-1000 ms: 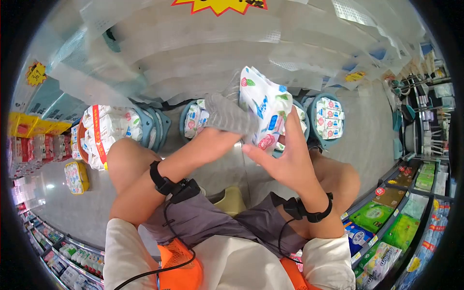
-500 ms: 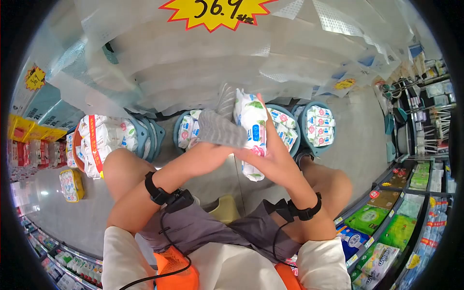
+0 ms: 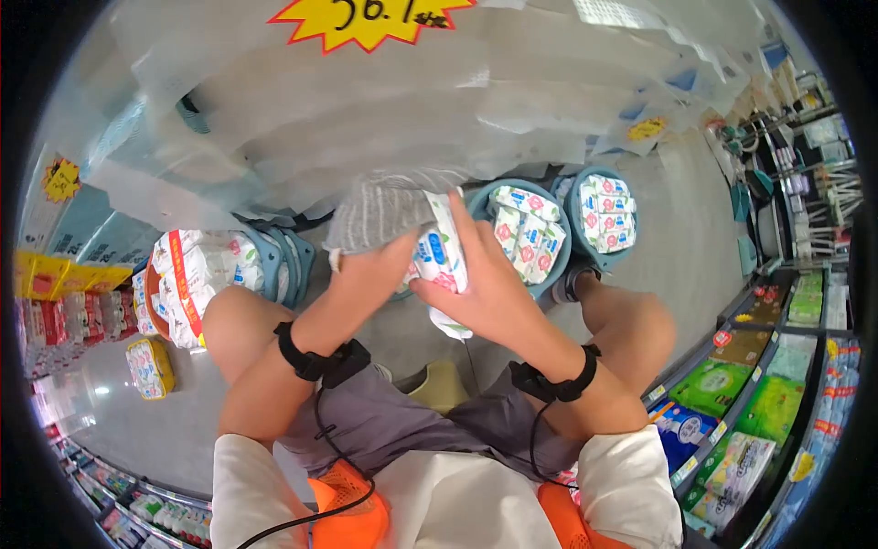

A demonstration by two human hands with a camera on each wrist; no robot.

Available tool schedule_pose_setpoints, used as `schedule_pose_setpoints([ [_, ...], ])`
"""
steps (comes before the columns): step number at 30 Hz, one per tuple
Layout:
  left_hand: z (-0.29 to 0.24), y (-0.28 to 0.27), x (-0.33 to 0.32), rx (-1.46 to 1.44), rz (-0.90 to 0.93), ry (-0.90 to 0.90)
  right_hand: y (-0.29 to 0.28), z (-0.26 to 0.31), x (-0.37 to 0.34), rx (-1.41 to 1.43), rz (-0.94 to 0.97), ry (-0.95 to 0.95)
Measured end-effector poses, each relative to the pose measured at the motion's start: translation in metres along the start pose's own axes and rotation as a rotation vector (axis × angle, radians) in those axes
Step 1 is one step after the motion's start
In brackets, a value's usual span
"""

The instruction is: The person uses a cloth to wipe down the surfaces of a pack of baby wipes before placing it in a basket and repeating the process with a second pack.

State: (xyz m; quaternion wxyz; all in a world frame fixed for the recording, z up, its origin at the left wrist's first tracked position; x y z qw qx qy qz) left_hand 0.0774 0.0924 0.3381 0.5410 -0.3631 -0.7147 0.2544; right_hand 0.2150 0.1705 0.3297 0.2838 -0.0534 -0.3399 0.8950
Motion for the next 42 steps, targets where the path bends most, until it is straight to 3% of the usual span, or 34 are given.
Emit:
schedule_pose_setpoints([
  [6, 0.005, -0.019, 0.01, -0.056, 0.029, -0.021, -0.004, -0.002, 0.0, 0.064, 0.012, 0.041],
  [9, 0.003, -0.029, 0.012, -0.018, -0.054, -0.058, -0.005, -0.012, 0.001, 0.18, 0.061, 0.102],
  [12, 0.024, -0.017, 0.007, -0.61, -0.108, -0.561, -0.006, -0.023, 0.005, 0.369, 0.037, 0.168],
  [14, 0.023, -0.017, 0.002, -0.664, -0.049, -0.679, -0.01, -0.027, 0.01, 0.488, -0.008, 0.193],
  [16, 0.018, -0.018, 0.009, -0.423, 0.067, -0.515, -0.019, -0.031, 0.012, 0.493, -0.084, 0.203],
  [17, 0.016, -0.013, 0.01, -0.153, 0.153, -0.295, -0.023, -0.031, 0.011, 0.525, -0.086, 0.245],
  [20, 0.009, 0.004, -0.001, 0.049, 0.245, 0.074, -0.034, -0.029, 0.01, 0.287, -0.079, 0.195],
  [23, 0.001, 0.013, 0.005, -0.638, 0.255, -0.195, -0.032, -0.017, 0.009, 0.157, -0.076, 0.105],
  [25, -0.004, 0.018, 0.0, -0.903, 0.345, -0.437, -0.026, -0.009, 0.005, 0.138, -0.101, 0.01],
  [28, -0.001, 0.02, -0.004, -1.062, 0.205, -0.565, -0.023, -0.002, 0.003, 0.039, -0.102, -0.008],
  [30, 0.004, 0.017, -0.006, -1.132, 0.266, -0.714, -0.027, 0.003, 0.002, -0.033, -0.075, 0.01],
  [32, 0.009, 0.011, -0.004, -1.078, 0.216, -0.677, -0.028, 0.005, 0.003, -0.091, -0.049, 0.02],
  [34, 0.012, 0.002, 0.001, -0.897, 0.063, -0.454, -0.027, 0.006, 0.004, -0.125, -0.024, 0.029],
  [40, 0.004, -0.009, 0.013, -0.323, 0.05, -0.149, -0.021, -0.002, 0.002, -0.058, 0.029, 0.068],
  [42, 0.023, 0.006, 0.001, -0.885, 0.064, -0.516, -0.014, -0.013, 0.0, 0.14, 0.089, 0.146],
])
Point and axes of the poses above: each hand's wrist, its own x-axis towards the middle knuckle, its own y-axis out of the palm, z = x × y, the point moved 6 cm from there along x, towards the middle knuckle, and after that the axes turned 4 degrees about -y, right-handed, at the moved point
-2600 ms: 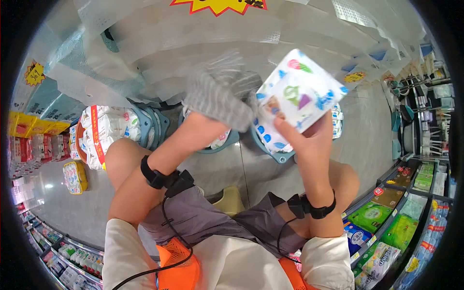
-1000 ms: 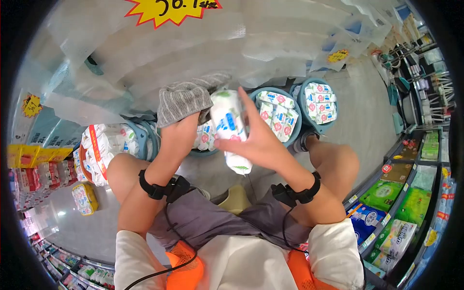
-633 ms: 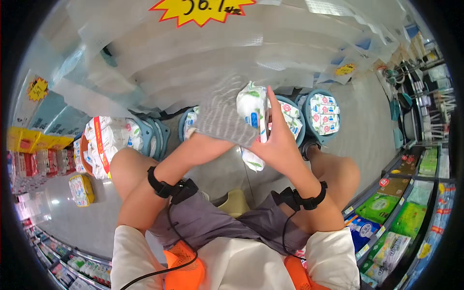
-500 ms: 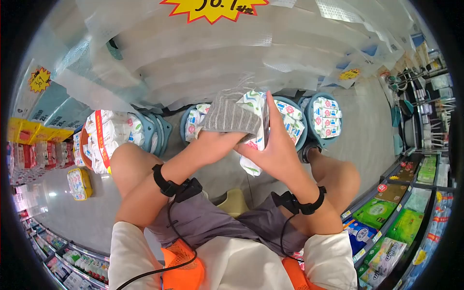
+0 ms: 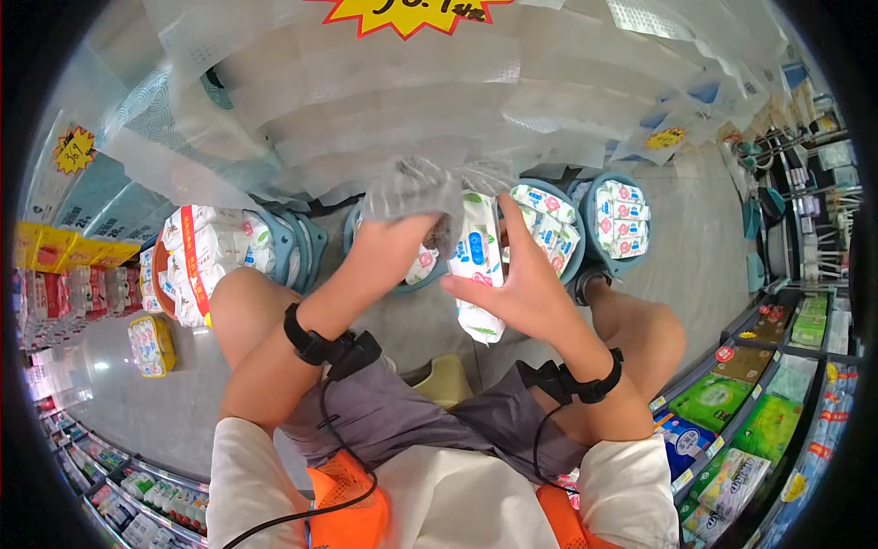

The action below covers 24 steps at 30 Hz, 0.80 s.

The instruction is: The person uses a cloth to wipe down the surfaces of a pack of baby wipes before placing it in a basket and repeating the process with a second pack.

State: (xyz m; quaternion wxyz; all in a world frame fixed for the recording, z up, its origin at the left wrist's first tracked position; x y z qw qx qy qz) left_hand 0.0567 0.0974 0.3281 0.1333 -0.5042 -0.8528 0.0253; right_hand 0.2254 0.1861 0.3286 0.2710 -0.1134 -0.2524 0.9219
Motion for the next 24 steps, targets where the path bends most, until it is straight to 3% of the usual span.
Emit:
schedule_pose_setpoints([
  [2, 0.008, 0.002, -0.004, -0.206, 0.093, -0.16, 0.004, -0.002, -0.001, 0.191, 0.039, 0.018],
  [4, 0.0, 0.005, -0.01, -0.048, 0.272, -0.131, 0.007, 0.005, -0.001, 0.374, 0.059, -0.018],
  [7, -0.027, 0.015, -0.007, 0.196, 0.138, 0.232, 0.003, 0.026, -0.002, 0.51, 0.111, -0.036],
  [10, -0.028, 0.019, -0.01, 0.299, 0.099, 0.388, 0.006, 0.014, -0.003, 0.443, 0.15, 0.048],
  [13, -0.035, 0.021, -0.007, 0.377, 0.067, 0.43, 0.0, 0.02, -0.003, 0.431, 0.111, 0.054],
  [16, -0.032, 0.018, -0.002, 0.233, 0.082, 0.26, 0.001, 0.015, -0.003, 0.482, 0.142, 0.134],
  [19, -0.045, 0.009, 0.005, -0.067, 0.127, 0.174, 0.001, 0.016, -0.001, 0.566, 0.105, 0.053],
  [21, -0.011, -0.005, -0.009, -0.122, 0.057, -0.007, -0.001, 0.017, -0.001, 0.634, 0.072, 0.126],
  [24, 0.009, -0.015, -0.016, 0.262, -0.049, 0.244, -0.008, 0.008, 0.003, 0.697, -0.014, 0.181],
])
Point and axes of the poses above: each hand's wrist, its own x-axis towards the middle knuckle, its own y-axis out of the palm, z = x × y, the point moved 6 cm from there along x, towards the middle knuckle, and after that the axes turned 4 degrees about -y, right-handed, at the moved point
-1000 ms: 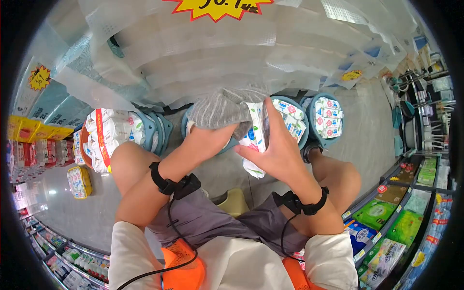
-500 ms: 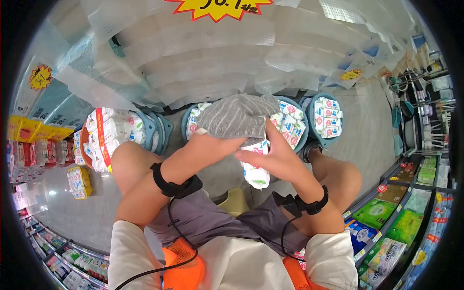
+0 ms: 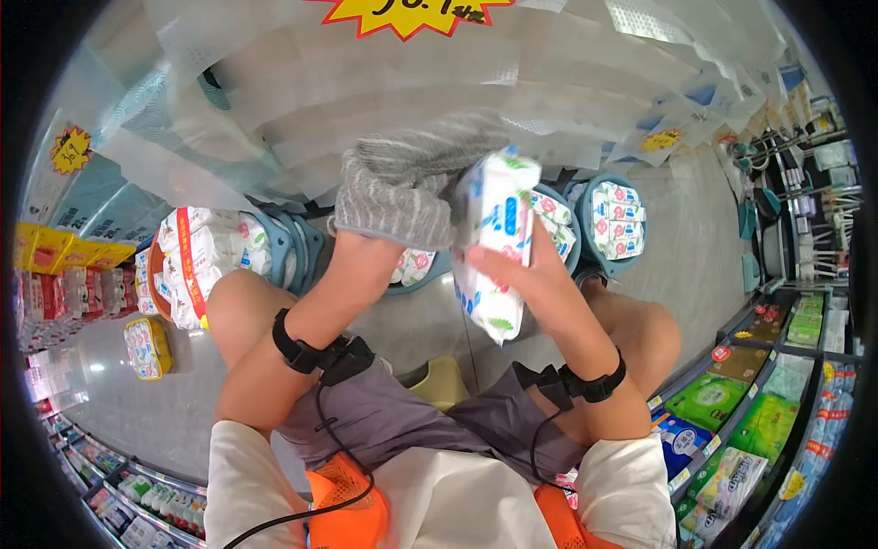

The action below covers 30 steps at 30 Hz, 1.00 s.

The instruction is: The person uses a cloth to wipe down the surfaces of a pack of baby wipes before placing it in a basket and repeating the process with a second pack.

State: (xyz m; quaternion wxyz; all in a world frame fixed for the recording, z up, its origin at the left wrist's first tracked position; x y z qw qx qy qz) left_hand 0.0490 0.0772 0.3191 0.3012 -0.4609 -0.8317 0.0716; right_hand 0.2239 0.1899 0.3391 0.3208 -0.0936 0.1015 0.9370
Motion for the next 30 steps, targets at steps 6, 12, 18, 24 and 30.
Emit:
schedule_pose_setpoints([
  [6, -0.055, 0.028, 0.007, 0.086, 0.351, 0.297, -0.025, -0.005, 0.007, 0.203, -0.21, -0.015],
  [12, -0.052, 0.063, 0.005, -0.053, 0.381, 0.095, -0.018, -0.017, 0.003, 0.37, -0.297, -0.011],
  [18, -0.054, 0.059, 0.013, 0.031, 0.411, 0.124, -0.012, -0.022, -0.004, 0.198, -0.287, -0.113],
  [24, -0.035, 0.073, -0.016, -0.021, 0.487, -0.019, -0.002, -0.02, -0.01, 0.133, -0.275, -0.147],
  [30, -0.031, 0.074, -0.021, -0.126, 0.694, -0.25, -0.003, -0.027, -0.008, 0.088, -0.225, -0.098],
])
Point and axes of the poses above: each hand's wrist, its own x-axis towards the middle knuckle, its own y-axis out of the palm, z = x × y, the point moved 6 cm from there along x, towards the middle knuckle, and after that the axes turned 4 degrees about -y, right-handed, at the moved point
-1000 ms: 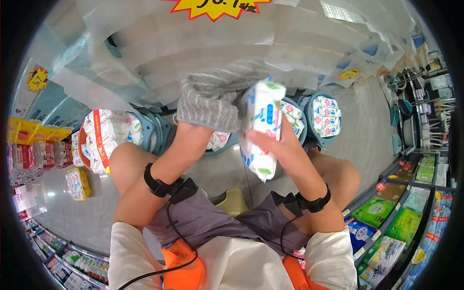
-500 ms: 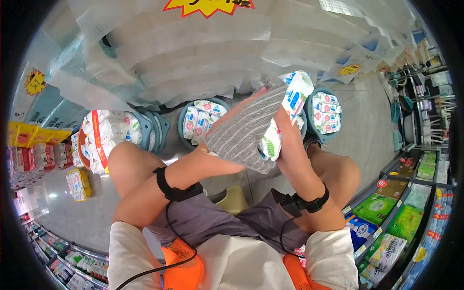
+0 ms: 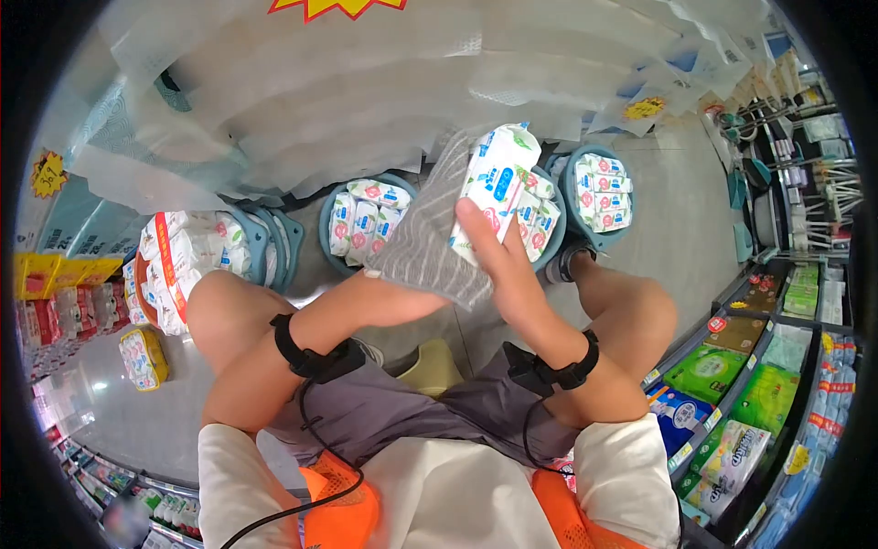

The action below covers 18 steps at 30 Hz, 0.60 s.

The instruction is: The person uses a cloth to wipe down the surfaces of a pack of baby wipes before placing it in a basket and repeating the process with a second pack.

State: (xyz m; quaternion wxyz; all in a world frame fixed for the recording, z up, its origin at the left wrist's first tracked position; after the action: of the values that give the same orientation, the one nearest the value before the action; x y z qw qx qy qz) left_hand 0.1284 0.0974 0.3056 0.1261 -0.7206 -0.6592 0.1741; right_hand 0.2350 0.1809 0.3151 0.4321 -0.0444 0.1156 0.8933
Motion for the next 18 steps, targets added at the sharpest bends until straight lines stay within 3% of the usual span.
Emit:
schedule_pose_setpoints([
  [2, 0.008, -0.002, -0.008, -0.136, 0.088, -0.242, 0.0, -0.006, 0.002, 0.064, -0.014, 0.037],
  [8, 0.004, -0.031, -0.006, -0.007, -0.256, 0.102, 0.002, -0.012, -0.006, 0.34, 0.11, 0.208],
  [11, -0.003, -0.034, -0.005, 0.664, -0.224, 0.375, 0.006, -0.017, -0.011, 0.447, 0.265, 0.315],
  [13, 0.002, -0.042, -0.014, 0.46, -0.386, 0.386, 0.003, -0.021, -0.013, 0.244, 0.355, 0.24],
  [15, 0.014, -0.049, -0.016, 0.299, -0.481, 0.246, 0.006, -0.016, -0.019, 0.134, 0.404, 0.205],
  [18, 0.043, -0.057, -0.013, 0.17, -0.572, -0.12, 0.025, -0.014, -0.02, 0.078, 0.541, 0.313],
])
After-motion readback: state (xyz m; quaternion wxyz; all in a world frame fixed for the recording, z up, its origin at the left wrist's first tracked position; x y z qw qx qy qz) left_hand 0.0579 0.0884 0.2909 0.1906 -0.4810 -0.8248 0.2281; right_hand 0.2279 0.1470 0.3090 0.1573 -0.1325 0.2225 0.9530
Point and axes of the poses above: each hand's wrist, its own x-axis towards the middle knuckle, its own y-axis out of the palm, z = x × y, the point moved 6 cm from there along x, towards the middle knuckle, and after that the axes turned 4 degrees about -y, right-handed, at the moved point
